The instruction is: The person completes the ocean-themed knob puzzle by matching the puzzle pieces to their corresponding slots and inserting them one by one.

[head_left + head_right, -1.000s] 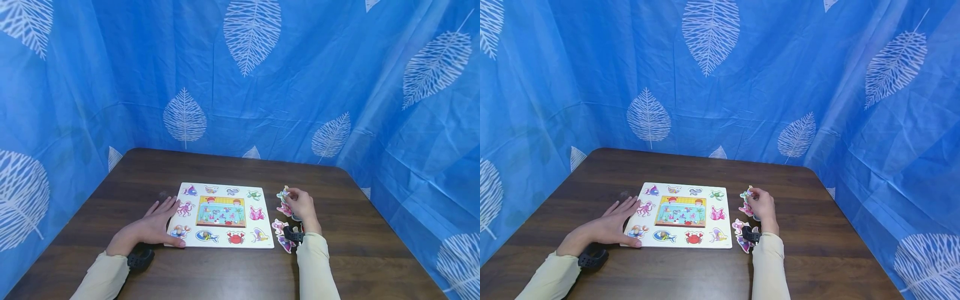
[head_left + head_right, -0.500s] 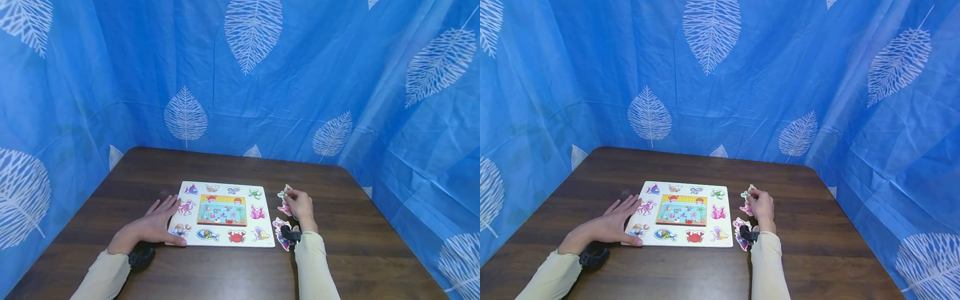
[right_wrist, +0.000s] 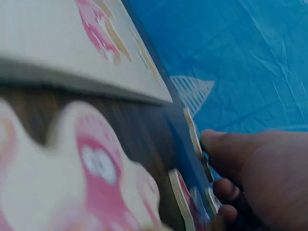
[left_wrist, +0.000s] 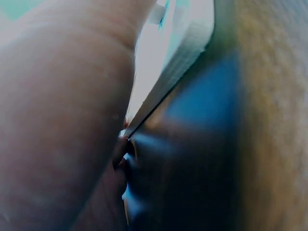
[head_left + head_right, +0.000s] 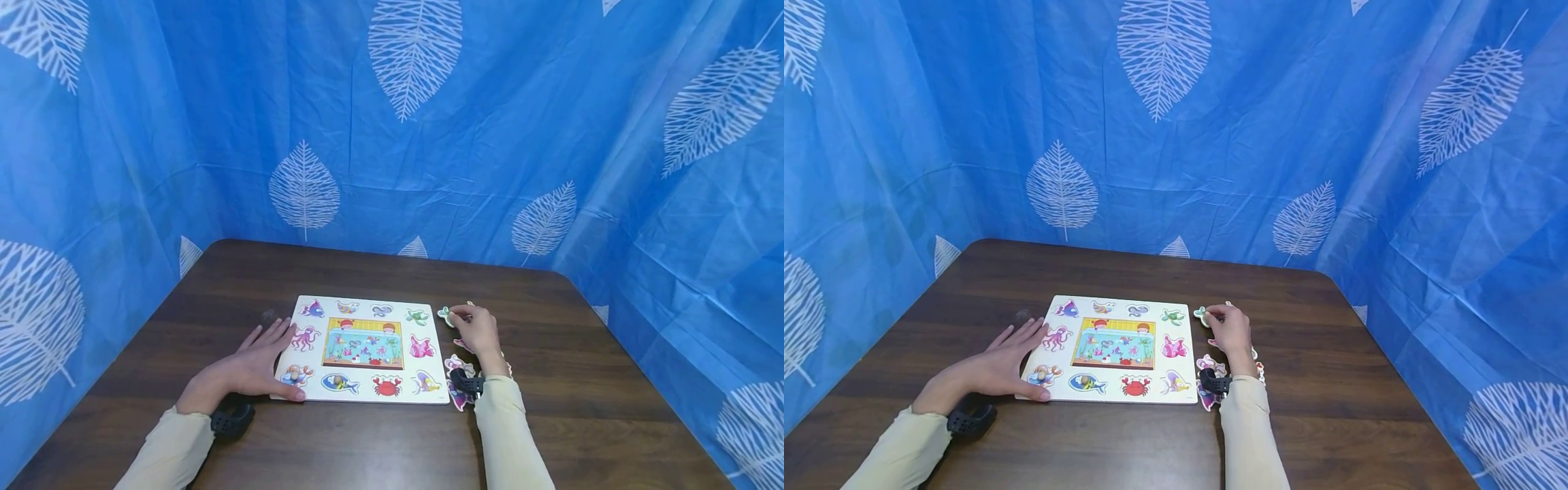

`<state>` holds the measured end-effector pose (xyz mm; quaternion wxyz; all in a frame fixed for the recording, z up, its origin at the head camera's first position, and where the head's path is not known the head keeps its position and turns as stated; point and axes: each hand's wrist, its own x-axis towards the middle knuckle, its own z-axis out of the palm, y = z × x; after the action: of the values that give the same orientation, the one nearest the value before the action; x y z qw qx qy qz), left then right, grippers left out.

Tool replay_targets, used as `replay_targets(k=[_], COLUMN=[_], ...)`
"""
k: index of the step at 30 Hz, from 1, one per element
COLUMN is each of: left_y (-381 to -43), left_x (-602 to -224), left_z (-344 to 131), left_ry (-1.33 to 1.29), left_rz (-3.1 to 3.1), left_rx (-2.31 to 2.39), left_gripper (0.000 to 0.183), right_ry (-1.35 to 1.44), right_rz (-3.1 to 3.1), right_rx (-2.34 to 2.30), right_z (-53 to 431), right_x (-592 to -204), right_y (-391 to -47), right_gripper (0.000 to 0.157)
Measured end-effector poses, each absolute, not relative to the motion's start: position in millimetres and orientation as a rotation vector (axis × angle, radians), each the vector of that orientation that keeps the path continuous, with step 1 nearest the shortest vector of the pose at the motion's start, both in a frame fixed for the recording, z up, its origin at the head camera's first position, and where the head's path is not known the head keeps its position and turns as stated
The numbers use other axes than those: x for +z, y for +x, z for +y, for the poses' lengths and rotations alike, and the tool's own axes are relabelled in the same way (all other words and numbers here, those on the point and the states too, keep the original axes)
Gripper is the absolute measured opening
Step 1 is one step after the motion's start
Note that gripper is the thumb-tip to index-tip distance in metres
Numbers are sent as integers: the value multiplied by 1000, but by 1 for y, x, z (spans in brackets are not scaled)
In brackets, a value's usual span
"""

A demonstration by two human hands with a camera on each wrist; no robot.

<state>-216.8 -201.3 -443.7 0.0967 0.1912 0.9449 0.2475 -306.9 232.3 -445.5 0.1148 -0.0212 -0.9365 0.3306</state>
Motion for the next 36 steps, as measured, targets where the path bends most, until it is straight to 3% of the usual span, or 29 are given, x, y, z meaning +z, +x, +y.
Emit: replay_targets(k=[7, 36], left_y=[-217, -218], left_x=[-443, -440], left_z=[-201, -201], left_ry=[566, 572], left_rz=[2796, 2787], left_rx=[726, 731], left_gripper=[136, 136], right_ry=[64, 60], right_rz=[-2764, -2772], right_rx=[978, 921], right_z=[214, 171], right_x=[-448, -448], right_y=[-307, -304], right_gripper=[21, 21])
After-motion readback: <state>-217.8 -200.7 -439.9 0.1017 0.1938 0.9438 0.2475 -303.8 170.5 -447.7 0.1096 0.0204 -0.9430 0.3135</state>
